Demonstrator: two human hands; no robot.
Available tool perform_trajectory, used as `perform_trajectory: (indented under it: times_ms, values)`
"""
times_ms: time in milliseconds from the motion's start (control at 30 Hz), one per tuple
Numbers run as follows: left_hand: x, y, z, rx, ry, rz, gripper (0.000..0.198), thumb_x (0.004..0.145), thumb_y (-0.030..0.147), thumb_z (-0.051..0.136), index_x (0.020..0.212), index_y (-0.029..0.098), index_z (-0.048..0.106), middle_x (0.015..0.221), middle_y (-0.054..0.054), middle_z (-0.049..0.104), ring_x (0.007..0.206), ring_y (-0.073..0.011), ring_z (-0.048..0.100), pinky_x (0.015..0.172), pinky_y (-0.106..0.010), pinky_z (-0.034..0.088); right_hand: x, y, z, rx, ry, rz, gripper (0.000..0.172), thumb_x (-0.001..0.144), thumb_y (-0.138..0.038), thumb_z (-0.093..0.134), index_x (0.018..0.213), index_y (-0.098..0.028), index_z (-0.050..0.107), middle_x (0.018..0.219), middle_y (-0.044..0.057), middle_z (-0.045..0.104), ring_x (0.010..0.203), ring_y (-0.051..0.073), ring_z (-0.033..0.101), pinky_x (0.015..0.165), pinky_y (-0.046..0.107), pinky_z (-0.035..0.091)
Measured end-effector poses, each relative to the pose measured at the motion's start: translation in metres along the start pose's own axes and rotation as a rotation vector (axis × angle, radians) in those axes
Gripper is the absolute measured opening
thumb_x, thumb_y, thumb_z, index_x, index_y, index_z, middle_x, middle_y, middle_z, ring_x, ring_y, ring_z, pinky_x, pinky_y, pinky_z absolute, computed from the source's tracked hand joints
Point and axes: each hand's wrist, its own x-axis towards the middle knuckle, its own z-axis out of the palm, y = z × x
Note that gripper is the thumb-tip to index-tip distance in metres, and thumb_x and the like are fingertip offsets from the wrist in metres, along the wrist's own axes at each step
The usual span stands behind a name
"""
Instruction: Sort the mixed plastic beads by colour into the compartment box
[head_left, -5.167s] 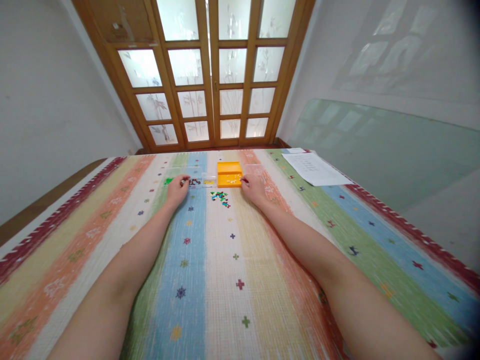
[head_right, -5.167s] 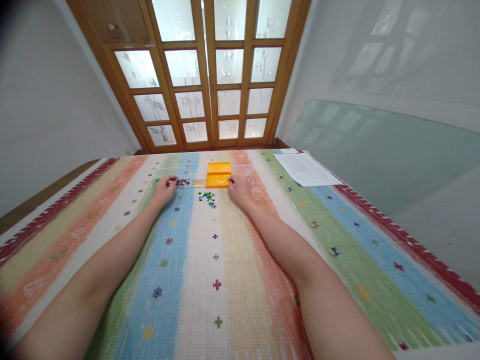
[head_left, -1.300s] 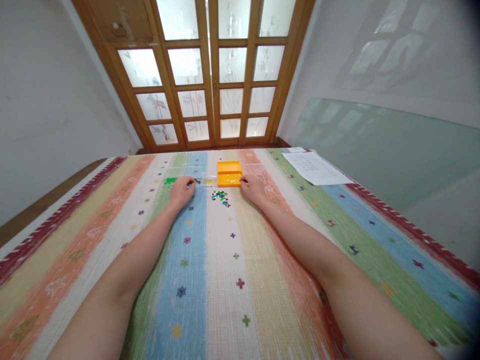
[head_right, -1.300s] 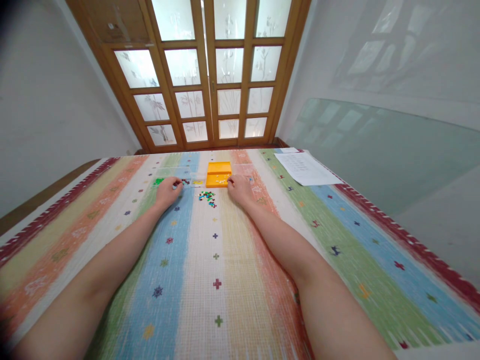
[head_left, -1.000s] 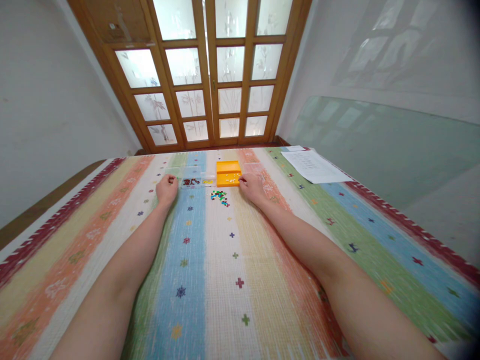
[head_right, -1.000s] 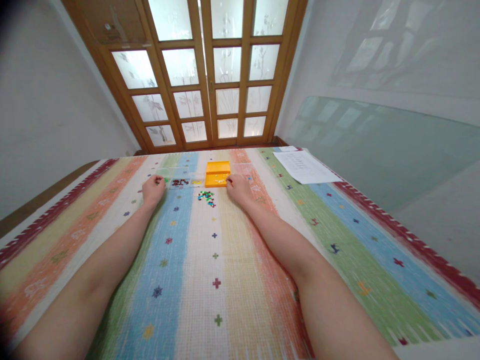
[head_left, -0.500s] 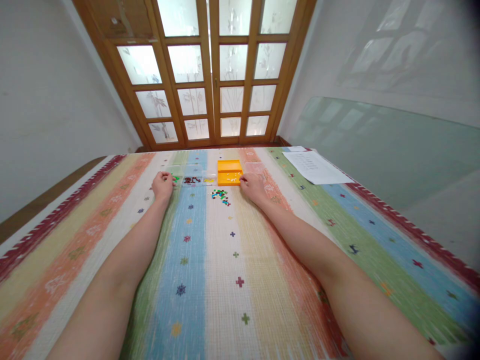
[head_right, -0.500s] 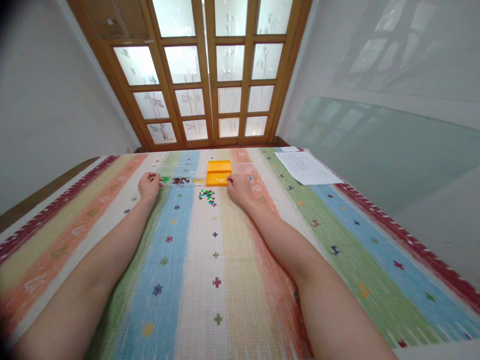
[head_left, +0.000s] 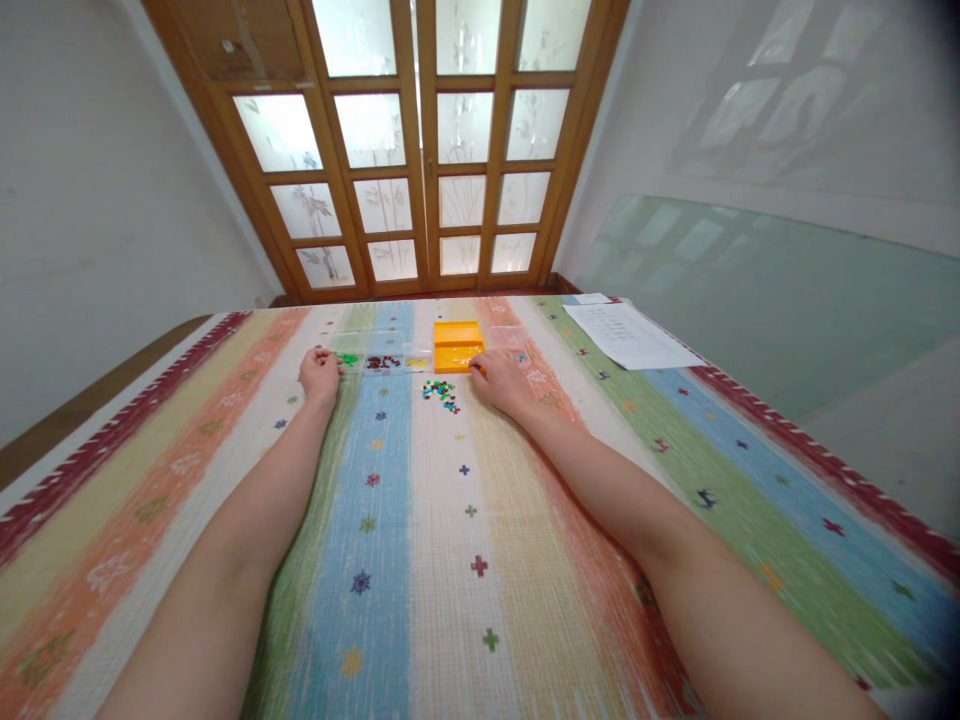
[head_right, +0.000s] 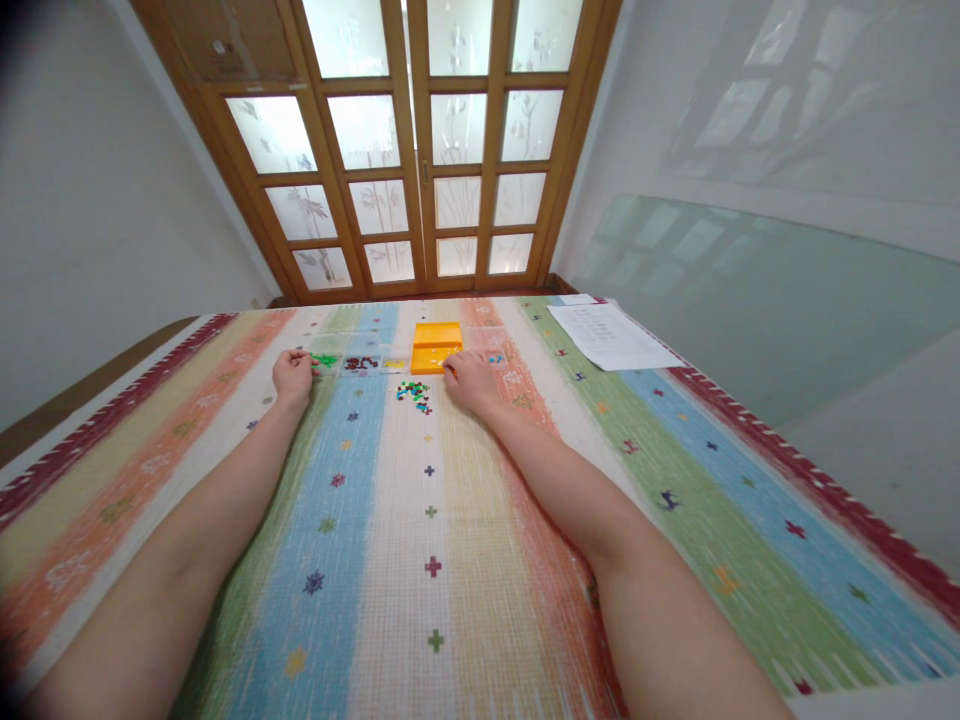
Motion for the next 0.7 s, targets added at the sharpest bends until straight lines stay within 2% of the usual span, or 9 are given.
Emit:
perform_trajectory:
  times_ms: [133,267,467,567,700]
  values:
    - [-0.002,0.000,0.000,-0.010,-0.016,0.002,0.028,0.083,0.020,0.048,0.109,0.018,0.057,0.096,-0.005,0.072,0.059,-0.0116,0.062,0.056,-0.022,0.045,-0.002,-0.006,-0.001,0.038,-0.077,-0.118,0.019,0.095,-0.020,0.055,0.101,-0.020,0.073,0.103,0.010,0.072,0.104,0.026,0.058,0.096,0.039,0.039]
    - [-0.005,0.000,-0.001,0.063,-0.027,0.085,0.033,0.084,0.022,0.051,0.115,0.018,0.060,0.099,-0.004,0.073,0.063,-0.0127,0.064,0.060,-0.023,0.046,-0.003,-0.014,-0.001,0.073,-0.171,-0.231,0.017,0.093,-0.020,0.056,0.097,-0.021,0.073,0.100,0.008,0.071,0.101,0.025,0.058,0.094,0.036,0.040]
    - [-0.014,0.007,0.002,0.171,-0.112,0.244,0.027,0.086,0.027,0.051,0.106,0.018,0.067,0.091,-0.004,0.074,0.069,-0.0158,0.065,0.069,-0.026,0.048,-0.005,-0.028,-0.004,0.194,-0.329,-0.337,0.013,0.086,-0.016,0.058,0.089,-0.020,0.070,0.092,0.005,0.070,0.091,0.021,0.059,0.086,0.031,0.042]
    - [-0.024,0.015,0.003,0.213,-0.170,0.319,0.026,0.087,0.028,0.052,0.104,0.019,0.070,0.092,-0.004,0.074,0.073,-0.0179,0.065,0.072,-0.028,0.049,-0.006,-0.031,-0.004,0.260,-0.363,-0.359,0.016,0.080,-0.014,0.061,0.092,-0.020,0.070,0.093,0.004,0.070,0.088,0.019,0.059,0.082,0.028,0.042]
    - [-0.039,0.027,0.005,0.269,-0.252,0.412,0.025,0.090,0.027,0.051,0.103,0.020,0.071,0.093,-0.005,0.075,0.079,-0.0202,0.065,0.077,-0.030,0.048,-0.006,-0.032,-0.004,0.286,-0.366,-0.362,0.019,0.081,-0.013,0.061,0.096,-0.021,0.071,0.094,0.004,0.070,0.088,0.019,0.059,0.081,0.028,0.042]
